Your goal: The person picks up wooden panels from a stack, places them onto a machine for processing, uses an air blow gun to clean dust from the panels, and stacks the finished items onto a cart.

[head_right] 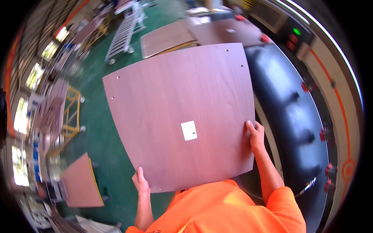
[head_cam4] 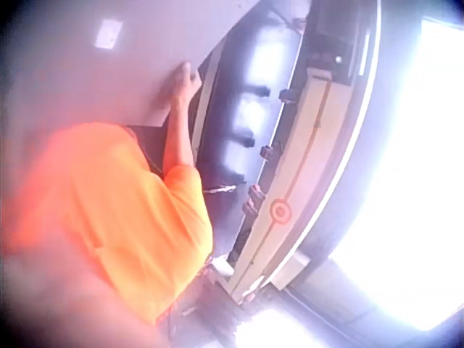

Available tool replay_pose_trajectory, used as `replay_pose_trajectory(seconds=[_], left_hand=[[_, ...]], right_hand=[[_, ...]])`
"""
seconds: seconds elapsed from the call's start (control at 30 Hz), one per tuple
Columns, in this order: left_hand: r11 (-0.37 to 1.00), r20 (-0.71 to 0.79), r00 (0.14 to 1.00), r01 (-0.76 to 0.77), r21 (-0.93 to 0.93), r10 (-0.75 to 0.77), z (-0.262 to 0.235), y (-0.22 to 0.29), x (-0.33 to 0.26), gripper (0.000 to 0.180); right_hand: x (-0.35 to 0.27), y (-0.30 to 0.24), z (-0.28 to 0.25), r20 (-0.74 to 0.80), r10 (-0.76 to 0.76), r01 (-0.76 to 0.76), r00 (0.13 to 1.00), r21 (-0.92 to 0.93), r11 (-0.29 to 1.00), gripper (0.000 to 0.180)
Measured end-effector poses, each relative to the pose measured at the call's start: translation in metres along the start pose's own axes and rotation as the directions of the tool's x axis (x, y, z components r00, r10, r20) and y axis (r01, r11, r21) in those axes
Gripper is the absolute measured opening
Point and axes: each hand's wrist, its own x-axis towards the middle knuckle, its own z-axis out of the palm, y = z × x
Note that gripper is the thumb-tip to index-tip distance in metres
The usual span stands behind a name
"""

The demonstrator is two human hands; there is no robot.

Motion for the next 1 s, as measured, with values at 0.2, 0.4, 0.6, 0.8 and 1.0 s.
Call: replay_pose_trajectory(seconds=[0.2, 0.4, 0.6, 0.8, 1.0], left_hand=[[0.943, -0.367, 0.930, -0.112, -0.312, -0.011, -0.139, 0.009, 0.011, 0.036], [0.927, -0.590, 0.798, -0.305, -0.217, 0.124, -0.265, 0.006, 0.050, 0.042], [0.908, -0.732, 0.662, -0.389, -0.156, 0.158, -0.312, -0.014, 0.097, 0.040], [0.916, -0.888, 0.460, -0.358, -0.180, 0.005, -0.339, -0.016, 0.190, 0.038], [0.894, -0.980, -0.018, -0.413, -0.171, -0.196, -0.375, -0.081, 0.242, 0.037]], right_hand=[[-0.038, -0.062, 0.190, 0.356, -0.240, 0.261, 0.903, -0.013, 0.965, 0.037], [-0.045, -0.040, 0.366, 0.527, -0.456, 0.462, 0.718, 0.129, 0.877, 0.040], [0.005, 0.043, 0.523, 0.527, -0.472, 0.384, 0.707, 0.274, 0.881, 0.042], [0.039, 0.030, 0.719, 0.800, -0.400, 0.274, 0.448, 0.303, 0.913, 0.053], [-0.007, 0.011, 0.901, 0.976, -0.182, 0.110, 0.120, 0.169, 0.979, 0.044]])
